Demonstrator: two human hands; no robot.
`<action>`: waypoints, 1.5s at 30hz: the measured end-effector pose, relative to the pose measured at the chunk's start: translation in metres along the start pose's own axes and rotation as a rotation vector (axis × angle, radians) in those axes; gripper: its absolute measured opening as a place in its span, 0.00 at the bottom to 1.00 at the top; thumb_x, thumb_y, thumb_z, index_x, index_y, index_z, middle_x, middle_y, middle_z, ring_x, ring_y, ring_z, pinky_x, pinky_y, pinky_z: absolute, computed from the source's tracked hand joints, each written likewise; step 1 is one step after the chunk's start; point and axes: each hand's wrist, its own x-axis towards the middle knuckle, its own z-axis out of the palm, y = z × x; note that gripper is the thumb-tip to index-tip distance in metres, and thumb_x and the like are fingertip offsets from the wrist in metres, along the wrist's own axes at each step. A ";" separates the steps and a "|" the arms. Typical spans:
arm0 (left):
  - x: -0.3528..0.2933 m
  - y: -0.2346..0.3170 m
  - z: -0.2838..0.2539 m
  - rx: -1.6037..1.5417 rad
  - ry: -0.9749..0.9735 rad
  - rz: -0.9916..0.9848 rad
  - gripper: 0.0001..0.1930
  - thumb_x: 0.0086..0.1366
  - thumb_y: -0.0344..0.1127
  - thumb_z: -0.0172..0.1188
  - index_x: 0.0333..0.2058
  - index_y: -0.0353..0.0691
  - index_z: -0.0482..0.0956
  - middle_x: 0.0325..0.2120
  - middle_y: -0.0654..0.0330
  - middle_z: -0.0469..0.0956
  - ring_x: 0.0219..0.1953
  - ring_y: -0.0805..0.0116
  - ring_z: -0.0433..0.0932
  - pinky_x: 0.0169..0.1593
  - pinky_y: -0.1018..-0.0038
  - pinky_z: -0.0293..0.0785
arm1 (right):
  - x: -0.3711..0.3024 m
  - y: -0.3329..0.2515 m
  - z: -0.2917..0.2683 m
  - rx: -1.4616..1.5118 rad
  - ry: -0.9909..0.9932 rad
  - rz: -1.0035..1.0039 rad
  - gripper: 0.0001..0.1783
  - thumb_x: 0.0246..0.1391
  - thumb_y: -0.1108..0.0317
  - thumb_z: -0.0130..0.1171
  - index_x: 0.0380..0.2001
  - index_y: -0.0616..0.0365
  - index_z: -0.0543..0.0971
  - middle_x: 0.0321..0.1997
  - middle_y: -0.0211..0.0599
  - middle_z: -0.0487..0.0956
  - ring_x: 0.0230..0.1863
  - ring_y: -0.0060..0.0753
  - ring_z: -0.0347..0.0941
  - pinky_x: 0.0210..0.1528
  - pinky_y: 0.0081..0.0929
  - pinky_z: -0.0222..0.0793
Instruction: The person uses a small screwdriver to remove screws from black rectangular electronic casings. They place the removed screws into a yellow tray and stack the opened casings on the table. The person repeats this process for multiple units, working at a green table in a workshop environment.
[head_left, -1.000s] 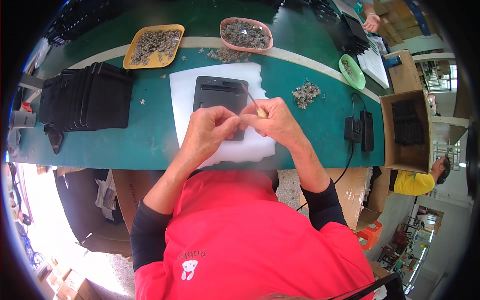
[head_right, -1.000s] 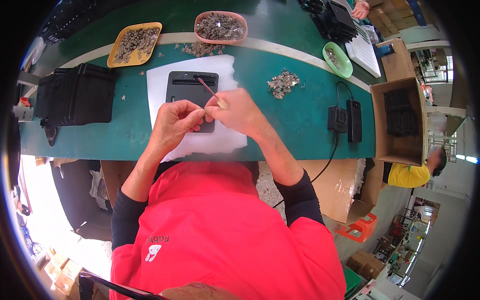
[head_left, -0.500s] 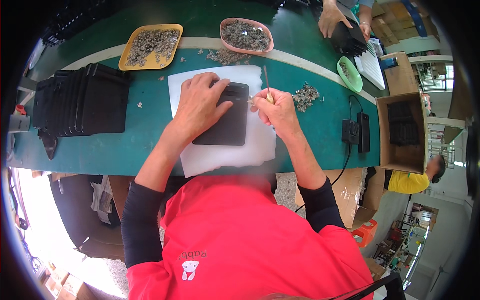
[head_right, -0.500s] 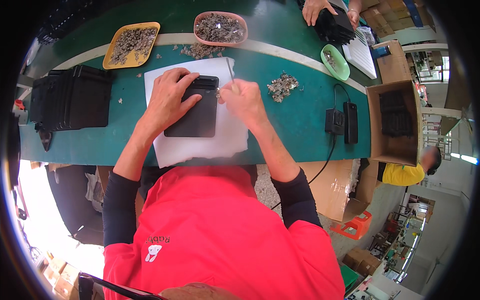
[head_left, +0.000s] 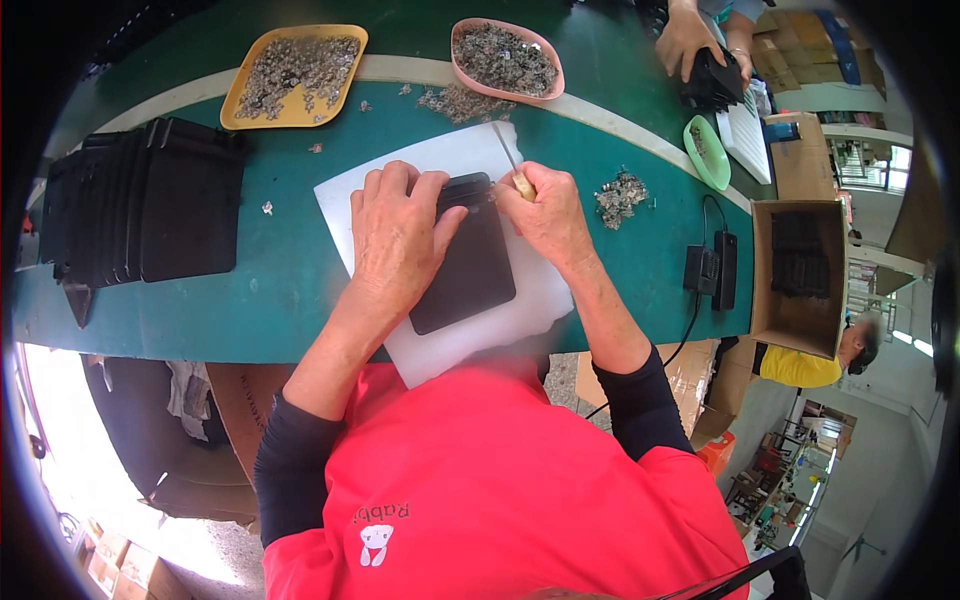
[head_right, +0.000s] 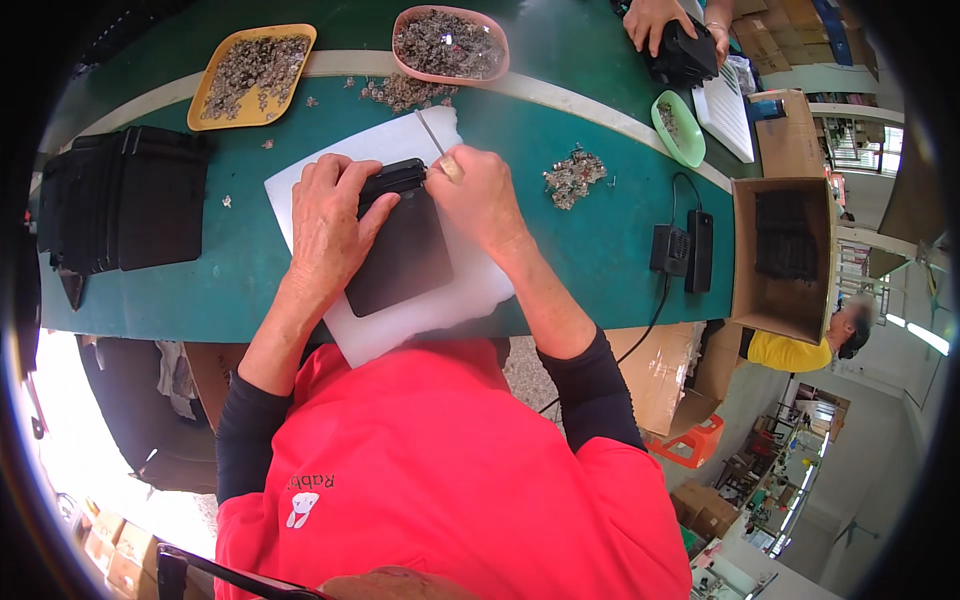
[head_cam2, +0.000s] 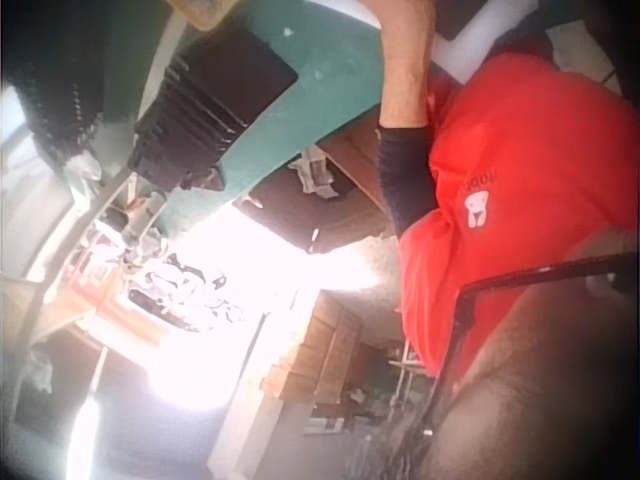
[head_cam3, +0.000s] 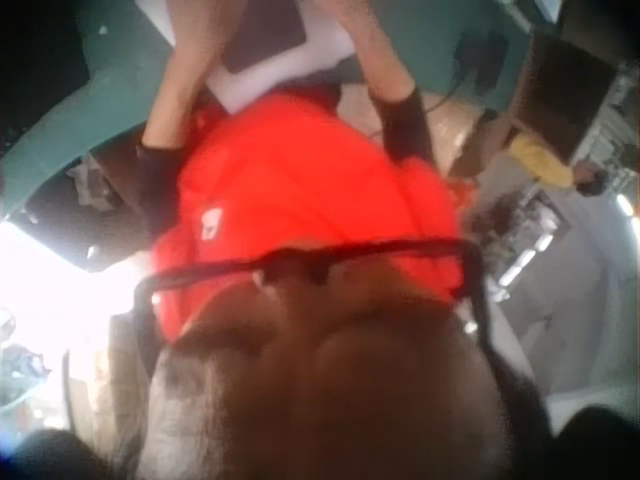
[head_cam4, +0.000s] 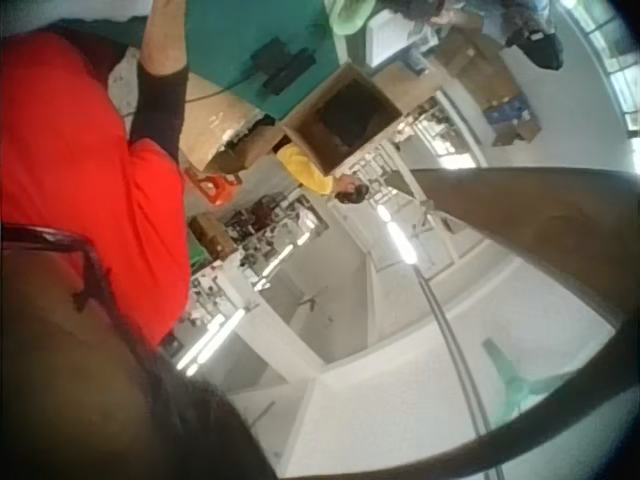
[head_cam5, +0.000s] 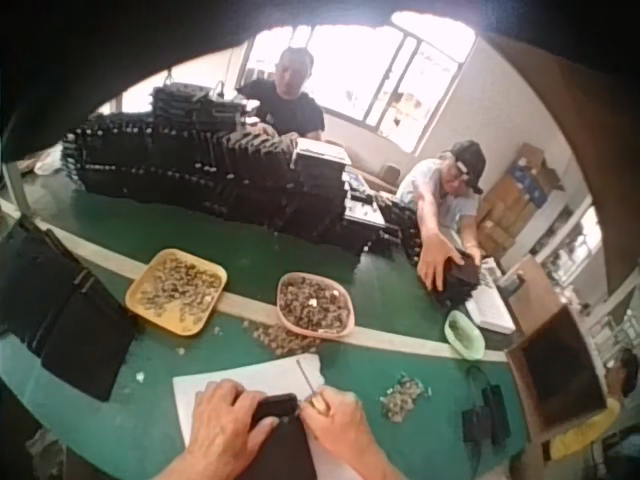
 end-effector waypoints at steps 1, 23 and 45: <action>0.000 0.000 -0.001 -0.003 -0.001 -0.006 0.18 0.54 0.37 0.69 0.43 0.41 0.78 0.36 0.57 0.73 0.41 0.56 0.71 0.43 0.63 0.66 | -0.001 -0.004 0.000 -0.017 0.003 0.003 0.11 0.46 0.67 0.59 0.25 0.67 0.79 0.24 0.53 0.79 0.27 0.54 0.77 0.32 0.39 0.73; 0.002 -0.001 -0.003 -0.054 -0.038 -0.054 0.18 0.53 0.36 0.69 0.42 0.40 0.78 0.36 0.56 0.72 0.40 0.56 0.70 0.43 0.63 0.65 | -0.010 -0.011 0.012 -0.016 0.112 0.036 0.11 0.48 0.68 0.59 0.22 0.67 0.74 0.20 0.56 0.76 0.25 0.60 0.76 0.31 0.42 0.72; 0.001 -0.003 0.000 -0.085 -0.003 -0.035 0.16 0.50 0.35 0.69 0.38 0.40 0.77 0.35 0.56 0.70 0.40 0.57 0.69 0.41 0.62 0.62 | -0.004 -0.030 0.006 0.084 -0.044 0.259 0.10 0.50 0.69 0.62 0.29 0.66 0.76 0.20 0.43 0.78 0.19 0.36 0.76 0.23 0.33 0.70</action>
